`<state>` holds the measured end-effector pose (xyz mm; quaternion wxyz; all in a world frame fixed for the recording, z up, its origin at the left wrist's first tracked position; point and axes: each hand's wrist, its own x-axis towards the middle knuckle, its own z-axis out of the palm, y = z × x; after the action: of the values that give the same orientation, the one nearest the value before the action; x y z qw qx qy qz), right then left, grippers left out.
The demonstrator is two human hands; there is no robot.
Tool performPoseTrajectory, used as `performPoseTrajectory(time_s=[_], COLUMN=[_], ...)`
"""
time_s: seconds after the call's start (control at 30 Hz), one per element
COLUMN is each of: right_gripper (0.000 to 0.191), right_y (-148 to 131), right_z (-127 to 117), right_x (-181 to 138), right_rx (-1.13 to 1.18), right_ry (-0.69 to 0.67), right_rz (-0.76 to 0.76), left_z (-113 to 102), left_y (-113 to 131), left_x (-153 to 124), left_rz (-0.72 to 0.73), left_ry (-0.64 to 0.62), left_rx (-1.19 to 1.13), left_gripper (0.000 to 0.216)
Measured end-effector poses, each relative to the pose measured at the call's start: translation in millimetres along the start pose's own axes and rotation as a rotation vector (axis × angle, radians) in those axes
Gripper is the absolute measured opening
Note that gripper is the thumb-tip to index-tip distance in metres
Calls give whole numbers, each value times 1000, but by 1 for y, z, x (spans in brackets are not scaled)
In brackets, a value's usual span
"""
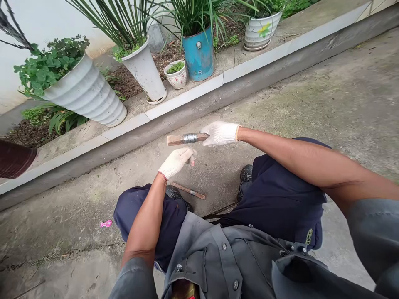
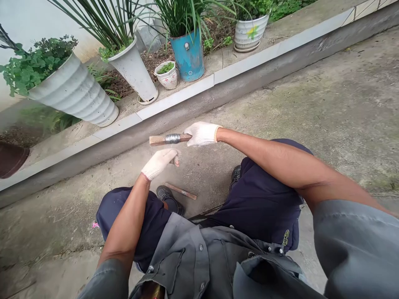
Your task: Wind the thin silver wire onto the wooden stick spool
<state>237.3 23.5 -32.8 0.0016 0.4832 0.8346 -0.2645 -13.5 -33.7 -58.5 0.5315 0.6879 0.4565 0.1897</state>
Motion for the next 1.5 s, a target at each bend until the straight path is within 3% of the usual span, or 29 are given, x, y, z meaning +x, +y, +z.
performPoseTrajectory(time_s=[0.2,0.33,0.57,0.77,0.93,1.17,1.33,1.5], right_gripper=[33,32,28,17,21,30,32,25], right_y=[-5,-14,-11,-2,-2,0,-4,-10], right_z=[2,2,8,-1,-9,-15,-13,4], right_x=[7,0,-2,-17,-20,-3,-1,5], right_rx=[-334,-459,-509,-231,-51,-147,-309,-461], right_ry=[126,153,-138,-322,-197,123,121,60], right_rz=[214,212,10,-190,-148,85,260,174], left_z=[5,3,-14,-15,-5,13,17,7], left_y=[6,11,9,10,8,7,11,16], left_x=[-3,-4,2,4,7,5,2,0], left_rz=[-41,-112,-13,-27,55,-34,-44,-75], left_ry=[-98,-80,185,157,112,43,-38,-21], left_rx=[223,217,467,431,218,136,258,364], left_gripper=[39,31,34,35,31,29,29,29])
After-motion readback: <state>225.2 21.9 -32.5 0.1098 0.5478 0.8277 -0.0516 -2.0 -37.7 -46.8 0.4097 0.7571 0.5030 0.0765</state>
